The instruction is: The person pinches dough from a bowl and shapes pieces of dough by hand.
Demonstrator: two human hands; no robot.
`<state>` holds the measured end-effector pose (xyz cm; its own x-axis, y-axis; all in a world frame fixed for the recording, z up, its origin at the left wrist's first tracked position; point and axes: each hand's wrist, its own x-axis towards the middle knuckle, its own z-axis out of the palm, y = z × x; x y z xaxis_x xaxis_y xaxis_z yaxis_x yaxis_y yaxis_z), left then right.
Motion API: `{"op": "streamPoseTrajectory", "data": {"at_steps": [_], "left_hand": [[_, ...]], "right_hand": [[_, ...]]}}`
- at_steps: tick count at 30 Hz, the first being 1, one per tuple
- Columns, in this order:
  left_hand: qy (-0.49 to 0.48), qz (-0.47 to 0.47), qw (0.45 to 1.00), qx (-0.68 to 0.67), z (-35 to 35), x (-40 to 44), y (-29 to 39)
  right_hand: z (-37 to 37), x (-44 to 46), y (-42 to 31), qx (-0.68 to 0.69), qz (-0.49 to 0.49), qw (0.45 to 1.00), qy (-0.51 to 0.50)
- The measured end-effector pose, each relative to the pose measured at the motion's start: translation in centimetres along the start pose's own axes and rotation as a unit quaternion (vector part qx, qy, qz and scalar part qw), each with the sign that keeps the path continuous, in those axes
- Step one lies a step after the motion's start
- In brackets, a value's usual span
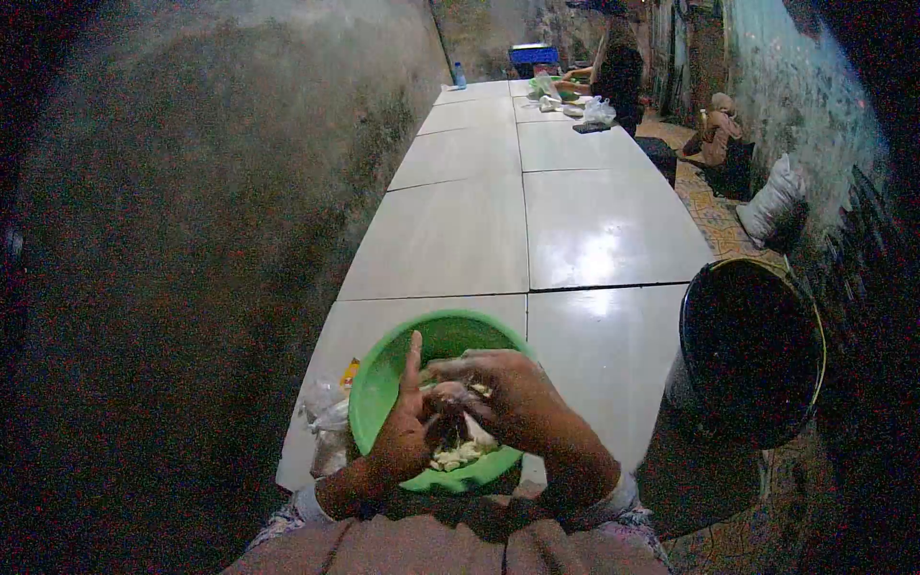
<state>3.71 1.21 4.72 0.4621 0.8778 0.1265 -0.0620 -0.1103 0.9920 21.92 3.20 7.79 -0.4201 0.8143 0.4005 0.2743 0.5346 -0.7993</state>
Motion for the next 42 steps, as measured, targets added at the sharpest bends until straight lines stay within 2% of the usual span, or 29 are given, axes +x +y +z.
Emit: {"op": "streamPoseTrajectory", "data": {"at_steps": [3, 7, 11, 14, 16, 17, 20, 22, 24, 26, 28, 29, 30, 32, 34, 36, 37, 42], "left_hand": [[-0.017, -0.095, 0.977, -0.189, -0.6, 0.1, 1.7], [-0.065, -0.096, 0.949, -0.292, -1.0, 0.2, 1.3], [-0.106, -0.160, 0.968, -0.160, -1.4, 0.1, 0.8], [-0.095, -0.141, 0.972, -0.160, -0.9, -0.3, 1.9], [-0.068, -0.121, 0.977, -0.162, -0.3, -0.4, 3.0], [-0.040, -0.098, 0.981, -0.163, -0.2, -0.4, 3.3], [-0.085, -0.095, 0.986, -0.106, -1.1, -0.4, 3.2], [-0.070, -0.095, 0.981, -0.154, -0.6, -0.6, 3.3], [-0.087, -0.103, 0.987, -0.092, -0.7, -0.7, 3.3], [-0.085, -0.088, 0.991, -0.055, -0.5, -0.8, 3.1], [-0.086, -0.057, 0.994, 0.021, -0.3, -0.9, 2.9], [-0.052, -0.073, 0.996, 0.018, -0.2, -0.9, 3.6], [-0.053, -0.073, 0.996, 0.018, -0.3, -0.9, 3.5], [-0.028, -0.024, 0.998, 0.057, -0.7, -0.9, 3.1], [-0.011, -0.017, 0.999, 0.040, -0.6, -0.9, 3.2], [-0.030, 0.009, 0.997, 0.077, -1.1, -0.9, 2.7], [-0.016, 0.001, 0.997, 0.072, -0.6, -1.0, 3.3], [-0.041, -0.031, 0.994, 0.098, -0.9, -1.0, 3.0]], "right_hand": [[-1.0, -0.3, 0.4, 0.075, -0.001, 0.997, 0.015], [-1.0, 0.0, 0.0, 0.115, -0.037, 0.991, -0.058], [0.2, 0.3, 0.3, 0.144, -0.062, 0.985, -0.074], [0.0, 0.0, 0.1, 0.103, -0.047, 0.990, -0.082], [-0.2, 0.0, -0.6, 0.261, 0.048, 0.964, -0.034], [-0.4, 0.2, -0.1, 0.238, 0.001, 0.971, -0.033], [-0.7, 0.3, -0.3, 0.221, 0.001, 0.973, -0.068], [-0.2, 0.3, -0.1, 0.240, -0.007, 0.969, -0.063], [-0.1, 0.3, -0.3, 0.130, 0.030, 0.987, -0.085], [0.3, 0.2, 0.0, 0.105, -0.003, 0.992, -0.077], [0.5, -0.1, 0.6, -0.016, -0.073, 0.996, -0.059], [0.0, 0.1, -0.1, 0.034, -0.029, 0.996, -0.077], [0.2, 0.1, 0.0, 0.033, -0.029, 0.996, -0.076], [0.6, 0.4, 0.2, 0.134, -0.072, 0.988, 0.004], [0.5, 0.4, -0.3, 0.105, -0.041, 0.993, -0.031], [1.1, 0.4, -0.3, 0.036, -0.099, 0.994, -0.013], [1.4, 0.4, 0.2, 0.057, -0.110, 0.992, -0.003], [1.7, 0.0, 0.4, 0.033, -0.065, 0.997, -0.021]]}}
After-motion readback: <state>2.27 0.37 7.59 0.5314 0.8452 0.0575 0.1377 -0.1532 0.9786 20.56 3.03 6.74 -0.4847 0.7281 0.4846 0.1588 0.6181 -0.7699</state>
